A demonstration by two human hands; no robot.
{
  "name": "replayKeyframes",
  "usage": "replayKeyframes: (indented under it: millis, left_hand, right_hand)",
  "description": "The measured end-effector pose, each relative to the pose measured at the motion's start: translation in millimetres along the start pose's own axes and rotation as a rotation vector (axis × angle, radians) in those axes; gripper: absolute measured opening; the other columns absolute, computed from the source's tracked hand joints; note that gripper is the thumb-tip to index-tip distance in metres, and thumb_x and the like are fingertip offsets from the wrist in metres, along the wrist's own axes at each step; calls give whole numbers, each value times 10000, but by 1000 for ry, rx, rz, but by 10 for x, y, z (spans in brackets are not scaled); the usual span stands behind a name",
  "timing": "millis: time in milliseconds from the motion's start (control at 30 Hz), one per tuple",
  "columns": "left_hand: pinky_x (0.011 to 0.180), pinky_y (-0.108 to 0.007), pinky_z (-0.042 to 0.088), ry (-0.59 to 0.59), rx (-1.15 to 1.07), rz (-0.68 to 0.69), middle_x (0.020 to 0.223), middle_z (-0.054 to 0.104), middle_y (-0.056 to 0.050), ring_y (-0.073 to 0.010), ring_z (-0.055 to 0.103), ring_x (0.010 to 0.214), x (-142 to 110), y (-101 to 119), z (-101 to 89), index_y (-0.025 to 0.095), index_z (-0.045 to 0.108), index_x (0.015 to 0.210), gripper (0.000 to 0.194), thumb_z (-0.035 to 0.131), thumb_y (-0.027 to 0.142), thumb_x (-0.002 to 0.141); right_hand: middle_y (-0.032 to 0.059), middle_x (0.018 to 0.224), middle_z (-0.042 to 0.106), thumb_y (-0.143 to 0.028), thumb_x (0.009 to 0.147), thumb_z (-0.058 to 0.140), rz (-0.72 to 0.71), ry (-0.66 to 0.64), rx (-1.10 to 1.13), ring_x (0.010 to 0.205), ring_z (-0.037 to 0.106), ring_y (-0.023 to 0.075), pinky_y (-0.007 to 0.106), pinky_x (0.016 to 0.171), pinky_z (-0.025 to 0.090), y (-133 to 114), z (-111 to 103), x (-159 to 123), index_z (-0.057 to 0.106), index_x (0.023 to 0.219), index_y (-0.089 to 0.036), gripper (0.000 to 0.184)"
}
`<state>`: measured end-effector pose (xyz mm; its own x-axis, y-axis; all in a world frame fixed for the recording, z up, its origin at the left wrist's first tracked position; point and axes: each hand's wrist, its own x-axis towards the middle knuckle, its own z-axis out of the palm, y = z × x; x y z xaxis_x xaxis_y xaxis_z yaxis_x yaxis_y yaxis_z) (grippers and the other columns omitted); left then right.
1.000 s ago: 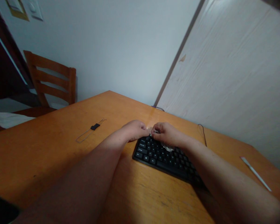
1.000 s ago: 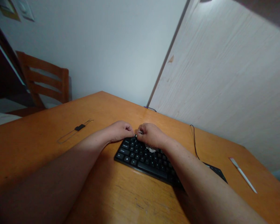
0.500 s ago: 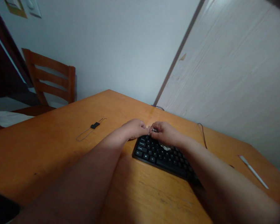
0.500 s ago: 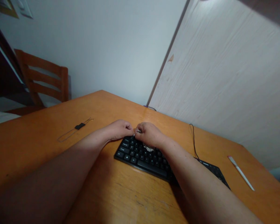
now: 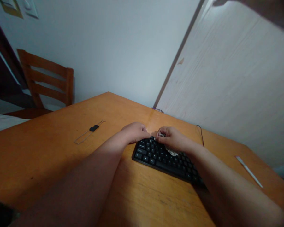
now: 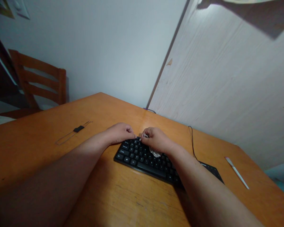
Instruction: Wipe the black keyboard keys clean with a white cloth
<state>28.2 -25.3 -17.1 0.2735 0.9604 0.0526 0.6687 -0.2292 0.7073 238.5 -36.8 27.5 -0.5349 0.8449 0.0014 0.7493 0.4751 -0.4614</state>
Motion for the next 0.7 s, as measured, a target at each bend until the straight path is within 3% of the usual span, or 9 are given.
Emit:
replayKeyframes:
  millis: [167,333,700]
  left_hand:
    - [507,-265,295,23,6,-16,660,654,-20,-172,552,605,5,-3,17,214,710,719,286,666,491,658]
    - [511,-267,300,18,19,-34,657,656,-21,-170,545,599,-10,20,18,217,715,715,272,669,478,656]
    - [501,-273,306,15,27,-38,669,669,-21,-178,573,611,-1,9,31,220,716,722,291,650,497,662]
  right_hand:
    - [41,770,645,-248,808,591,14,44,-175,703,551,156,258,643,395,-13,11,48,615,754,-180,91]
    - [27,761,628,-217,795,573,-52,17,-142,696,556,150,251,619,383,-20,13,40,601,741,-185,69]
    - [32,755,638,-233,800,585,1,27,-145,685,550,152,252,623,385,7,29,66,614,758,-181,73]
